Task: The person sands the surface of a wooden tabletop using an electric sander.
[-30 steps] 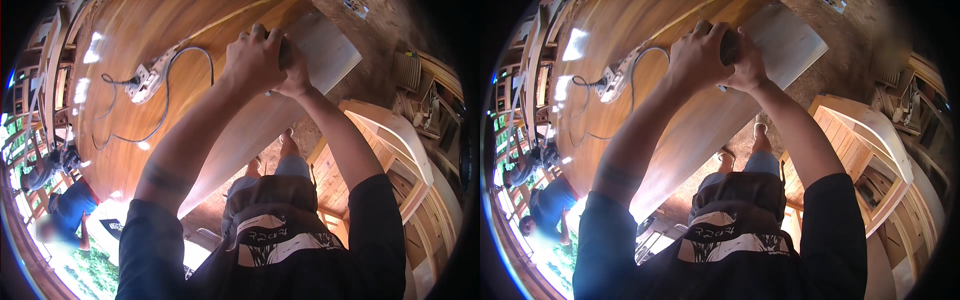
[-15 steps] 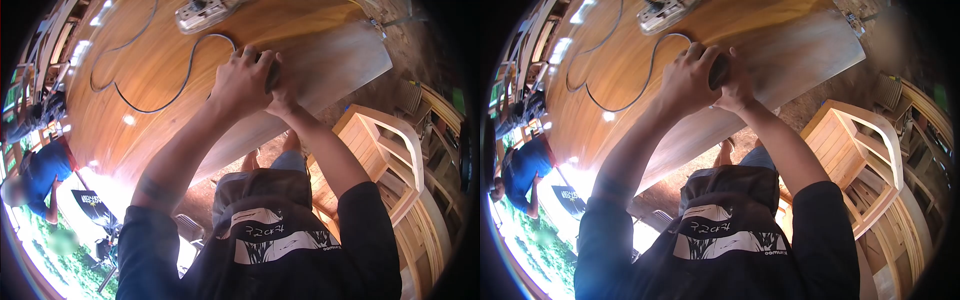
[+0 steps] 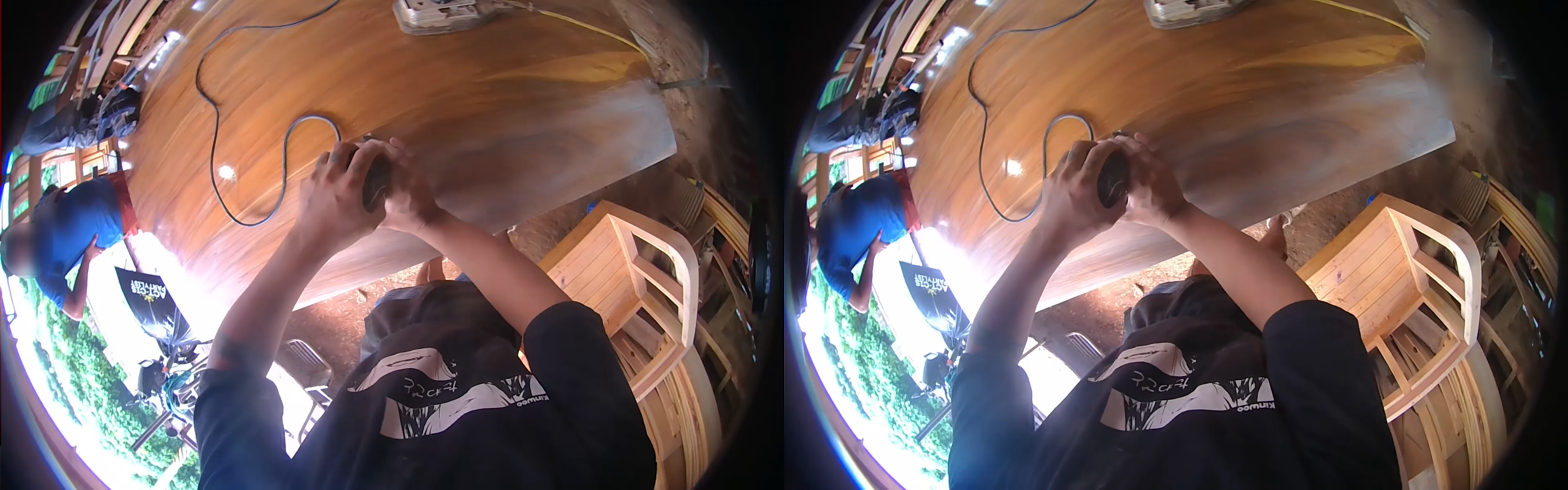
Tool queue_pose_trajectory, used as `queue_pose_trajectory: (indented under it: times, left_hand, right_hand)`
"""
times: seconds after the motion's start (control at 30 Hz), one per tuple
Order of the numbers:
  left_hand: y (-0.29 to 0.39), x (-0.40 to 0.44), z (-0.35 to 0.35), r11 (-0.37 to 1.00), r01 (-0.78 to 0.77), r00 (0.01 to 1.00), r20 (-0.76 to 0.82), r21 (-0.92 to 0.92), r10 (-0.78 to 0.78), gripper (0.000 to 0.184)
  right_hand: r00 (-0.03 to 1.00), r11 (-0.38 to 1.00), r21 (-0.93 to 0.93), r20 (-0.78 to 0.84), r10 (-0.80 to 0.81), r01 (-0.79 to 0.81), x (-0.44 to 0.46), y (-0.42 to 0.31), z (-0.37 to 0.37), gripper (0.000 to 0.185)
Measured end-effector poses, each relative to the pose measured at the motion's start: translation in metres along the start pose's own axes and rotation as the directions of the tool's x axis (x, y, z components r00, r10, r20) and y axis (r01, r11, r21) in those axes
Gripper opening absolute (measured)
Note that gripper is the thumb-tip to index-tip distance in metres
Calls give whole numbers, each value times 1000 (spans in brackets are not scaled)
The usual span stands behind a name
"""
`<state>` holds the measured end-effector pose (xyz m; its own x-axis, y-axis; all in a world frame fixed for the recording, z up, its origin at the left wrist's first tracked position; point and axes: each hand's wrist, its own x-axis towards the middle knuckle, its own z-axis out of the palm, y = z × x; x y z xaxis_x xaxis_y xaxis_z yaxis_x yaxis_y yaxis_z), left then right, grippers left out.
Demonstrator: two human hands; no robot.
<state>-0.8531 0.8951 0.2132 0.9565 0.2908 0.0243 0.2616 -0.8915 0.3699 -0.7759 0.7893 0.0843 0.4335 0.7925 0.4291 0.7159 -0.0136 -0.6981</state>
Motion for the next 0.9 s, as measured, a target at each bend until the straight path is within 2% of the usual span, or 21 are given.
queue_pose_trajectory:
  times: [0.17,0.27,0.3,0.4,0.53,0.7,0.8,0.9]
  left_hand:
    - [-43,-43,-12,998,54,998,-35,30,-53,61]
    - [-65,-66,-25,991,124,992,16,52,-125,69]
    - [-75,-73,-29,991,120,993,14,58,-121,68]
    - [-101,-89,-41,992,92,996,2,87,-93,67]
    - [-120,-83,-51,993,21,1000,8,118,-22,65]
    - [-104,-32,-41,989,-100,994,49,106,95,65]
    - [-80,10,-30,983,-160,985,80,89,153,63]
    - [-53,54,-16,965,-254,965,85,68,248,63]
  right_hand:
    - [995,995,9,-14,-100,100,6,-32,53,101]
    - [995,993,56,15,-103,102,14,-55,77,103]
    - [993,993,26,21,-119,118,16,-61,89,107]
    - [994,989,121,65,-90,81,24,-78,118,111]
    - [999,981,193,-29,-24,29,35,-86,133,112]
    - [989,951,301,-111,102,-64,45,-54,103,105]
    - [978,959,274,-171,115,-65,52,-28,60,98]
    - [967,956,247,-157,199,-157,55,0,15,95]
